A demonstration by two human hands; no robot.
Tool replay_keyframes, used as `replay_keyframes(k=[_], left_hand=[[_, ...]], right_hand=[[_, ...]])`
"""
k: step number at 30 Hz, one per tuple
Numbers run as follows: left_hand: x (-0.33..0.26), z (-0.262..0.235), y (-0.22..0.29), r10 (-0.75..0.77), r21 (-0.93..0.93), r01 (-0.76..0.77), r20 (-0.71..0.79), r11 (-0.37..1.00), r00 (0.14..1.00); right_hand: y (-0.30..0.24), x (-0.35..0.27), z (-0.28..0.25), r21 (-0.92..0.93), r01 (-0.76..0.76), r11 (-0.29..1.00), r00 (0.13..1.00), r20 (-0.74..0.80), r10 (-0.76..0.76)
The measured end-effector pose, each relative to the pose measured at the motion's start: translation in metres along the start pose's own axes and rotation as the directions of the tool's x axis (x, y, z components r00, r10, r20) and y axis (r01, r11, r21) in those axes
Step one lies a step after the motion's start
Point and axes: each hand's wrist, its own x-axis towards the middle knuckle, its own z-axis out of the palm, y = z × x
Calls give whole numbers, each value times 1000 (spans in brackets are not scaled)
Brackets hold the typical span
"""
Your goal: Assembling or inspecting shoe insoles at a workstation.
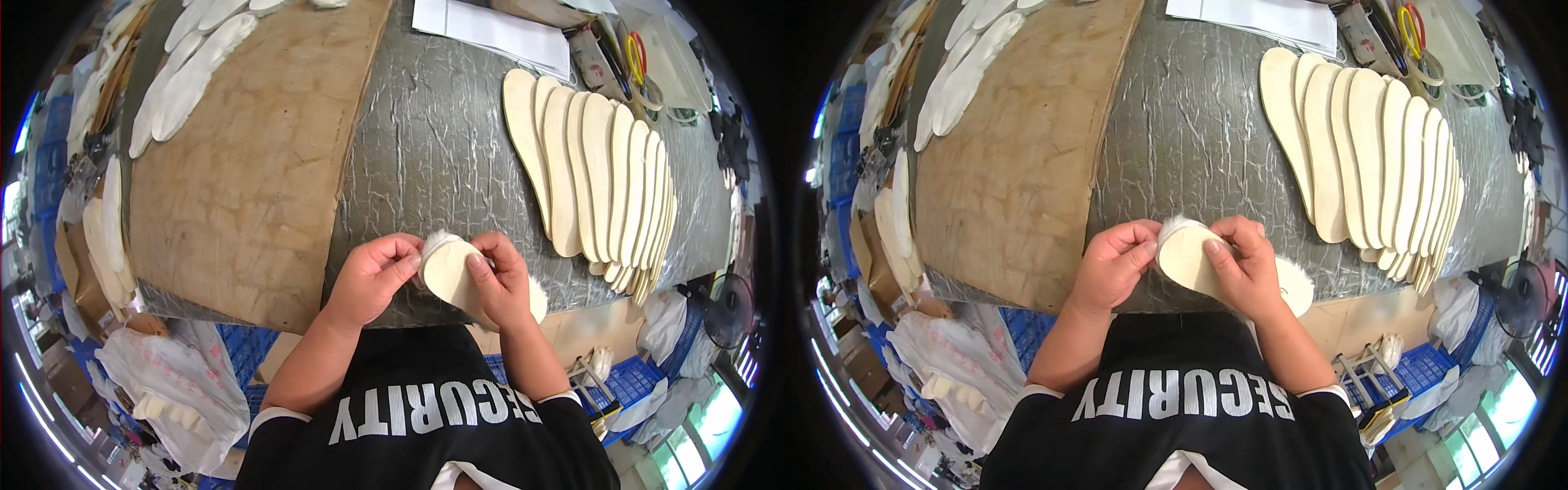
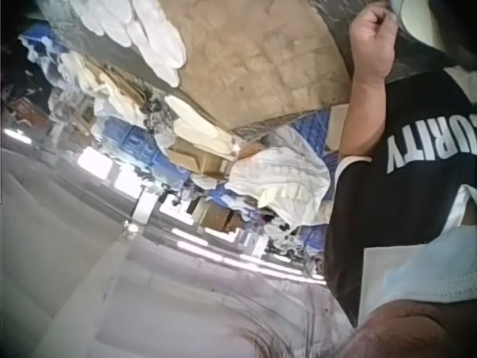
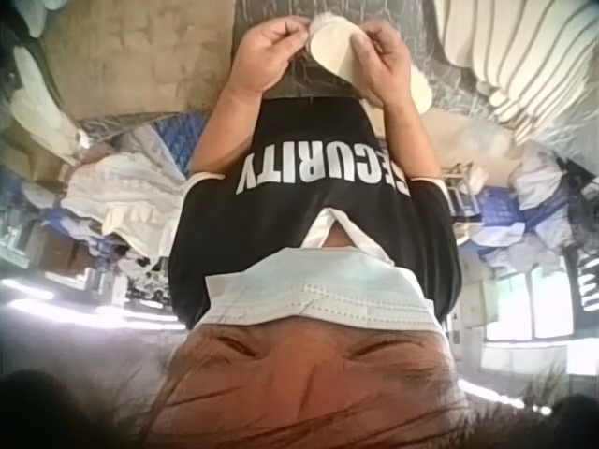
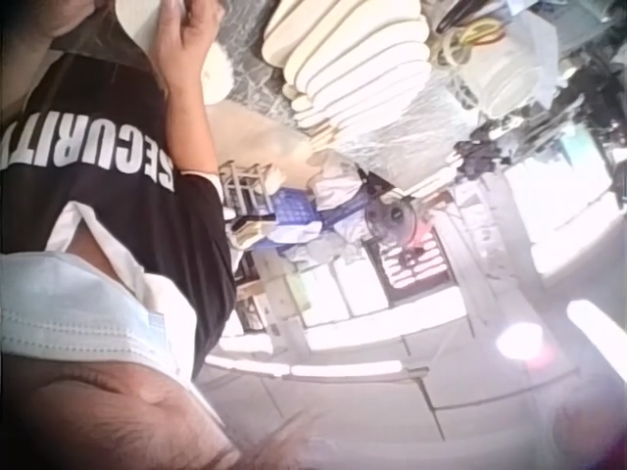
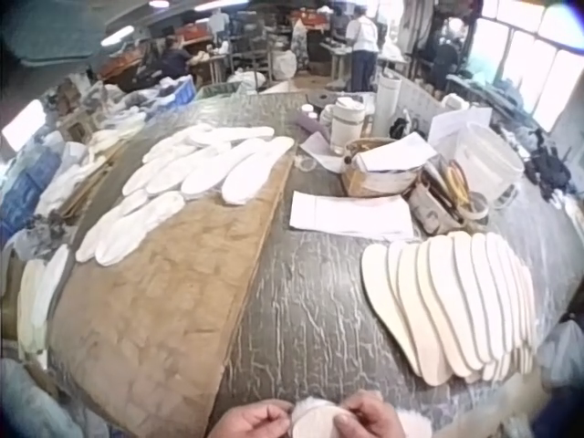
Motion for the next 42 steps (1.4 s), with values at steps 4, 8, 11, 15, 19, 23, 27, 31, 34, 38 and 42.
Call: replay_keyframes(k=[4,8,11,15,19,23,27,31,34,38,42], left_hand=[[-1,6,1,35,6,-35,-20,999,999],[2,7,0,58,3,-58,-10,998,998],[3,7,0,73,14,-73,4,997,997],[3,10,0,44,39,-43,-5,998,999],[4,12,1,99,60,-100,19,993,995],[4,13,3,112,76,-113,22,991,993],[3,15,5,77,110,-79,17,991,997],[2,17,9,148,185,-151,27,971,989],[1,19,12,168,238,-171,34,956,985],[0,20,12,175,263,-178,35,948,984],[-3,20,12,152,296,-158,43,942,987]], right_hand=[[1,0,-1,4,-14,1000,999,32,14],[2,0,-2,16,36,999,999,31,-36],[3,2,-4,13,61,998,997,40,-62],[3,2,-5,34,58,998,998,7,-59],[3,3,-5,37,47,998,998,34,-48],[3,3,-5,36,33,999,999,33,-34],[3,3,-5,27,19,999,1000,-10,-19],[3,4,-4,19,26,999,999,21,-26],[3,4,-3,12,34,999,999,17,-34],[2,2,-1,39,13,999,1000,7,-13],[2,2,0,24,-4,1000,1000,-12,4]])
